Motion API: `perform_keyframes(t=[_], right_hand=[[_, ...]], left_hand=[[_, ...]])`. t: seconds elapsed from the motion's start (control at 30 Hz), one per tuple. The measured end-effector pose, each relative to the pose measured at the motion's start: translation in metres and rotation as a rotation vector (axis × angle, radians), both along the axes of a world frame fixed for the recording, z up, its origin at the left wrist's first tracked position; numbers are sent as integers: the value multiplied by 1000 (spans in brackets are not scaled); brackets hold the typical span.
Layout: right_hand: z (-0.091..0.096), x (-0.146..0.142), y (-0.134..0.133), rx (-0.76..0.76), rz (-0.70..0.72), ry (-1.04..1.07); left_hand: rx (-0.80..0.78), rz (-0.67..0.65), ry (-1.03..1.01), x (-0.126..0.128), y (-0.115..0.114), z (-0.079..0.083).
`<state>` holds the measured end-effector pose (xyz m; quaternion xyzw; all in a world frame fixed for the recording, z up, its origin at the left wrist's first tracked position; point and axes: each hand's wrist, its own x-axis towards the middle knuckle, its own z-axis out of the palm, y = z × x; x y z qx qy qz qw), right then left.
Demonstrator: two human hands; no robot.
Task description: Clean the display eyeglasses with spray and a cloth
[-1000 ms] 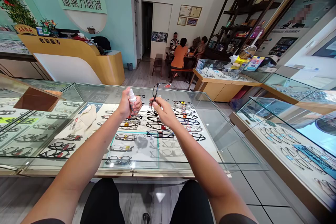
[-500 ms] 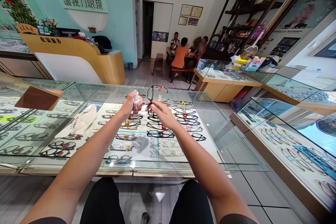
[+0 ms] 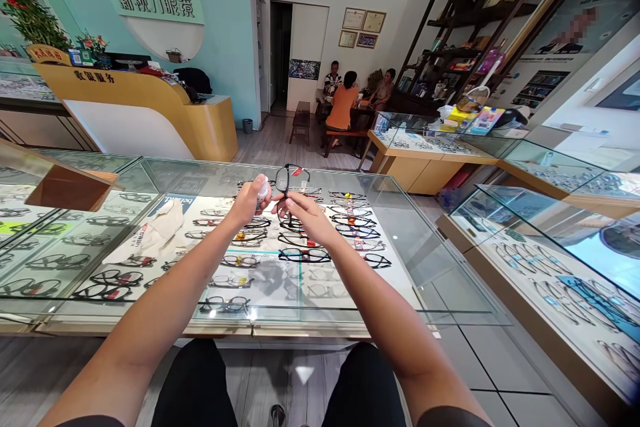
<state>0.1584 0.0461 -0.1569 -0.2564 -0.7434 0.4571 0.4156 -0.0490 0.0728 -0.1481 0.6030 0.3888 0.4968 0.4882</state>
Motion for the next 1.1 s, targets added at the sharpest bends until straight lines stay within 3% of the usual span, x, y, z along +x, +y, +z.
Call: perform_keyframes(t=[0.13, 0.33, 0.47, 0.63, 0.77, 0.83, 0.93, 1.1], right_hand=[[-7, 1, 11, -87, -70, 106], [-14, 1, 19, -192, -76, 257], [-13, 1, 17, -223, -55, 316], [-8, 2, 13, -243, -43, 348], [-8, 4, 12, -262, -51, 349], [-8, 4, 13, -272, -50, 363], [-8, 4, 13, -278, -40, 371], [-7, 5, 13, -277, -17, 362]], left_hand=[[45, -13, 49, 2, -3, 0], [295, -18, 333, 9, -11, -6], [283, -7, 342, 8, -10, -7], [180, 199, 39, -11, 11, -2], [159, 413, -47, -38, 36, -5], [163, 550, 20, -52, 48, -10], [12, 789, 249, -71, 64, -21], [-116, 911, 395, -92, 80, -39]])
